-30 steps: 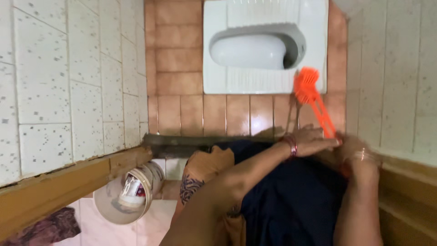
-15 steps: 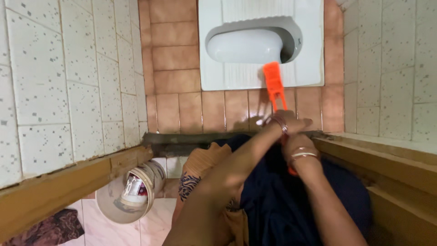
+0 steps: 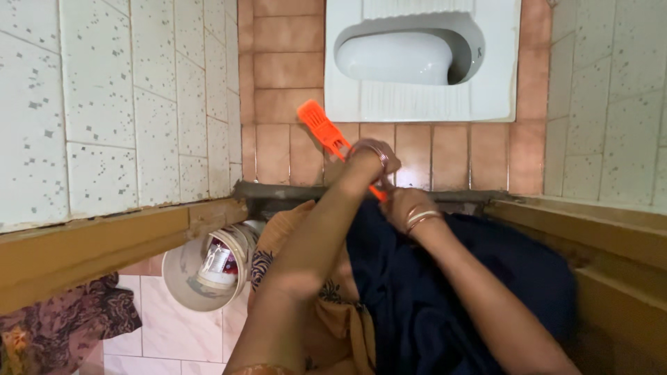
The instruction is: The person scrubs a squat toilet with an orange toilet brush, repeatedly cleaning the rim and interior surfaces. The person remains seated on the floor throughout the task.
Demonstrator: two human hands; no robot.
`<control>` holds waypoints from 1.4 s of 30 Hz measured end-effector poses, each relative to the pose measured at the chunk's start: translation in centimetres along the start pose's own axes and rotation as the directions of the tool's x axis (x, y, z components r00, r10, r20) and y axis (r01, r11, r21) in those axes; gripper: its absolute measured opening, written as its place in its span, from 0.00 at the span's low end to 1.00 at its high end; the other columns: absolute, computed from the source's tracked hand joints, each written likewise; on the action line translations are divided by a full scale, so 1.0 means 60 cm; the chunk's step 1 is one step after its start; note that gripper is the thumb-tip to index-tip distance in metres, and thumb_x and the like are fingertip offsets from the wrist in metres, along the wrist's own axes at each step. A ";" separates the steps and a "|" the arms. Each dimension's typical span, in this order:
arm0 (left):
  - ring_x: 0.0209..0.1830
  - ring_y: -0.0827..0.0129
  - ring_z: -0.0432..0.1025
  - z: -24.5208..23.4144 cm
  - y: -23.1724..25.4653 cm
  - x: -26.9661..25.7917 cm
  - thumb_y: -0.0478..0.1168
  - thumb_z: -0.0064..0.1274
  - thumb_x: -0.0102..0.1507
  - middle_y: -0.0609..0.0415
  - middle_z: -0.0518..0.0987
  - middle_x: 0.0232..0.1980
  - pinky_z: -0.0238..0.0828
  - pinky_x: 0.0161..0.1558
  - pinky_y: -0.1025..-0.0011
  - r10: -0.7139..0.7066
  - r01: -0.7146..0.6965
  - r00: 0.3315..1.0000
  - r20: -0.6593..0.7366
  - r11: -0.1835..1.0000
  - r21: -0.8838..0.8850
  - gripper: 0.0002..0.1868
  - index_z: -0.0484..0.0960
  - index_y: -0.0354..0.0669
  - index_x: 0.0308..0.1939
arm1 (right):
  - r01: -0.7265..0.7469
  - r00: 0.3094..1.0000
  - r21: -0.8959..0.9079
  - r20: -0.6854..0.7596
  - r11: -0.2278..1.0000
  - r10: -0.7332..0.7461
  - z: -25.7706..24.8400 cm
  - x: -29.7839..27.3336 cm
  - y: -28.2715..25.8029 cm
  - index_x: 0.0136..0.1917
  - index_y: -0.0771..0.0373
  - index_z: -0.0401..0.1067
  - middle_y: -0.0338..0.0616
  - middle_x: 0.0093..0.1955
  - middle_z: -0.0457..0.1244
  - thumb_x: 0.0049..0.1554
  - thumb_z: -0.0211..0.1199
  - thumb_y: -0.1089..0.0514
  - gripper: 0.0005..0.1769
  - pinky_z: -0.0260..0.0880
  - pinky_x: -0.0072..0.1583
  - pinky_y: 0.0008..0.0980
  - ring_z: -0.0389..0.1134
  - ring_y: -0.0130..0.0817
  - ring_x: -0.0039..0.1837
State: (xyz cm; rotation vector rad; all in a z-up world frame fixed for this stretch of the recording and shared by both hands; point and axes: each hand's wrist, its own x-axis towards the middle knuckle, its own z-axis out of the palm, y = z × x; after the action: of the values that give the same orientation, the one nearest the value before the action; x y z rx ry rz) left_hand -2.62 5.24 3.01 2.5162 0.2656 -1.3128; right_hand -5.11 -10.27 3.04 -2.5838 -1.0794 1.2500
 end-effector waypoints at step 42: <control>0.50 0.42 0.79 -0.039 -0.119 -0.100 0.39 0.45 0.60 0.31 0.82 0.49 0.78 0.52 0.55 -0.402 0.089 0.872 -0.281 0.693 -0.715 0.18 0.85 0.31 0.45 | -0.457 0.676 0.418 -0.411 0.785 0.612 -0.259 0.403 0.360 0.53 0.72 0.73 0.66 0.51 0.68 0.60 0.58 0.36 0.33 0.68 0.58 0.48 0.71 0.58 0.55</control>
State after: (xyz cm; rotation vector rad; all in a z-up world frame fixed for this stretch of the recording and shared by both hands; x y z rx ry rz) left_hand -6.32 12.57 8.00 2.0878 1.0278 -0.5335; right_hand 28.26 -7.94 -10.15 -2.8236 -0.0034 0.5785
